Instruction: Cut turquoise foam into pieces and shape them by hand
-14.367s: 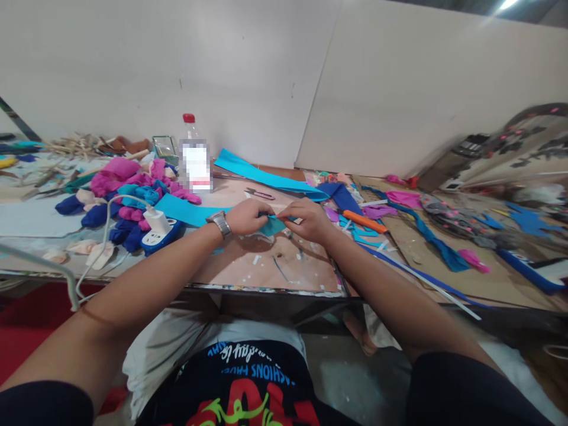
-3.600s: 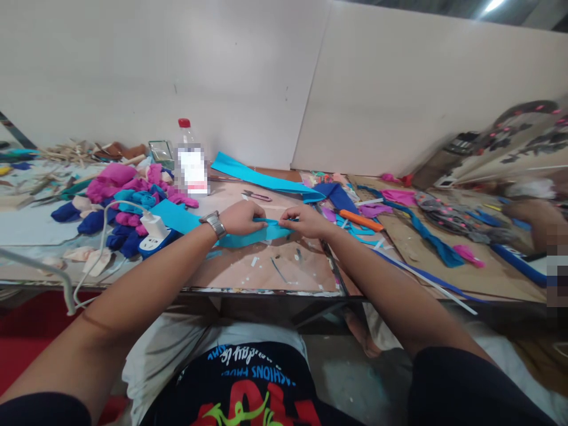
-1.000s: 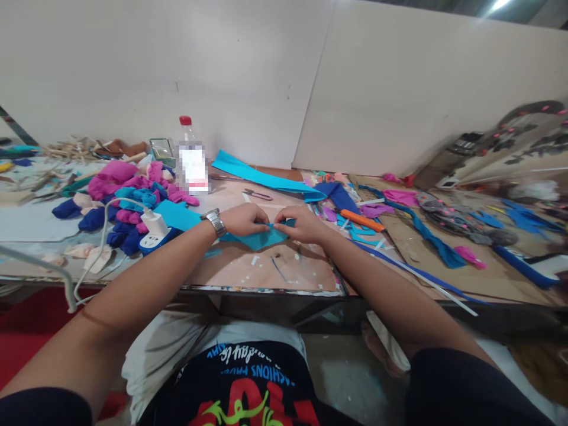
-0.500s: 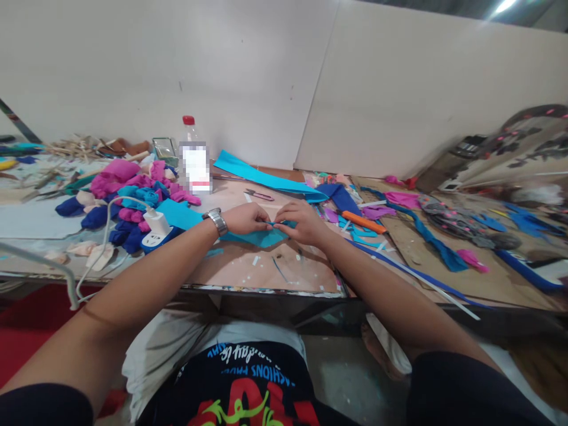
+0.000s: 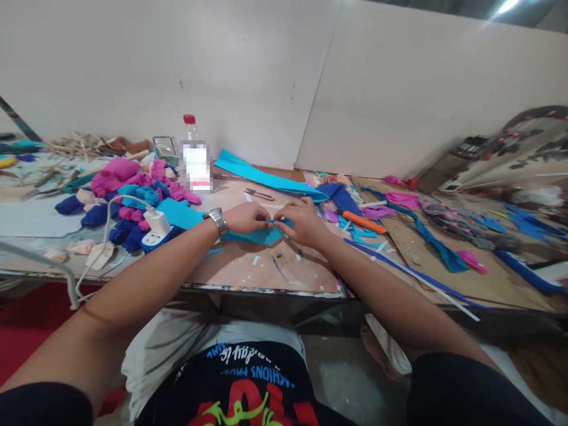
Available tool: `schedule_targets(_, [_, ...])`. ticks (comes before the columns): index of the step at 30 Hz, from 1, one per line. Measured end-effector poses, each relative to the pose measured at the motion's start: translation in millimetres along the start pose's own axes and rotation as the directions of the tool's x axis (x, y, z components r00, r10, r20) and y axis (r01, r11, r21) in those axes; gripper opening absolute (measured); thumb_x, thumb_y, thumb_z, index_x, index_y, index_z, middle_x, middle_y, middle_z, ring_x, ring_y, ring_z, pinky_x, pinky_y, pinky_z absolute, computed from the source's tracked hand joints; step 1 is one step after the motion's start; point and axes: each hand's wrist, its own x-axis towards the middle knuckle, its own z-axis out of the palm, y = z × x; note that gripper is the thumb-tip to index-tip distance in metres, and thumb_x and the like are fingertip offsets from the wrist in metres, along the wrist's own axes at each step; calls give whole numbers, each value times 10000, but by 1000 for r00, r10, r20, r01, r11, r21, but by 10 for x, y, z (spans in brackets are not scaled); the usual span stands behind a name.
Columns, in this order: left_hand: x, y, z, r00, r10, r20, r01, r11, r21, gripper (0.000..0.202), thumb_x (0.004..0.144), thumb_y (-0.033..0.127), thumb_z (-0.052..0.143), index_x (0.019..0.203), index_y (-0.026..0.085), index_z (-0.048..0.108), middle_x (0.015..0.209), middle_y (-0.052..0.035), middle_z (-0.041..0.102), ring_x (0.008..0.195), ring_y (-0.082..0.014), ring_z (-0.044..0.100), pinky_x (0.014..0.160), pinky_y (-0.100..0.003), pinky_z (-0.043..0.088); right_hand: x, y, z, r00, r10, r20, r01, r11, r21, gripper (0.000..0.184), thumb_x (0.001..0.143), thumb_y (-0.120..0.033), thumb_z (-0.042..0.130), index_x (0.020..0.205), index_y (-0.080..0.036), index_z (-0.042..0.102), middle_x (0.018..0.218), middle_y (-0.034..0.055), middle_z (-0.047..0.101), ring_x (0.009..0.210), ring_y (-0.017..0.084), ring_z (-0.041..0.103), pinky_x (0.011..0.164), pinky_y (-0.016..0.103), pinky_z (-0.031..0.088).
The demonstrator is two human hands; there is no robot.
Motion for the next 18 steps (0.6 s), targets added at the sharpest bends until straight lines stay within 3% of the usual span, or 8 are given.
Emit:
schedule_targets(5, [4, -12, -6, 1000, -1, 3, 1, 1000, 11, 442, 888, 542, 531, 799, 147, 709, 590, 15, 501, 580, -122, 387, 584, -285, 247, 2, 11, 36, 1000, 10, 4, -10, 999, 52, 143, 956, -290, 627, 959, -202, 740, 908, 59, 778, 915, 238, 643, 943, 441, 272])
schedule_targets(9, [14, -62, -11, 1000, 0, -1, 0, 1000, -16, 422, 883, 514, 538, 897, 149, 749, 659, 1, 589, 619, -129, 443, 603, -276, 293, -7, 47, 57, 999, -39, -29, 40, 998, 42, 158, 970, -292, 605, 973, -211, 741, 881, 51, 764, 894, 227, 643, 943, 429, 291])
schedule_targets(18, [41, -112, -36, 998, 5, 58, 11, 964, -267, 308, 788, 312, 565, 960, 148, 760, 834, -20, 710, 734, -144, 558, 706, -267, 416, -15, 77, 53, 983, -146, -114, 148, 989, 4, 166, 986, -288, 591, 953, -222, 740, 849, 48, 743, 868, 205, 636, 918, 409, 340])
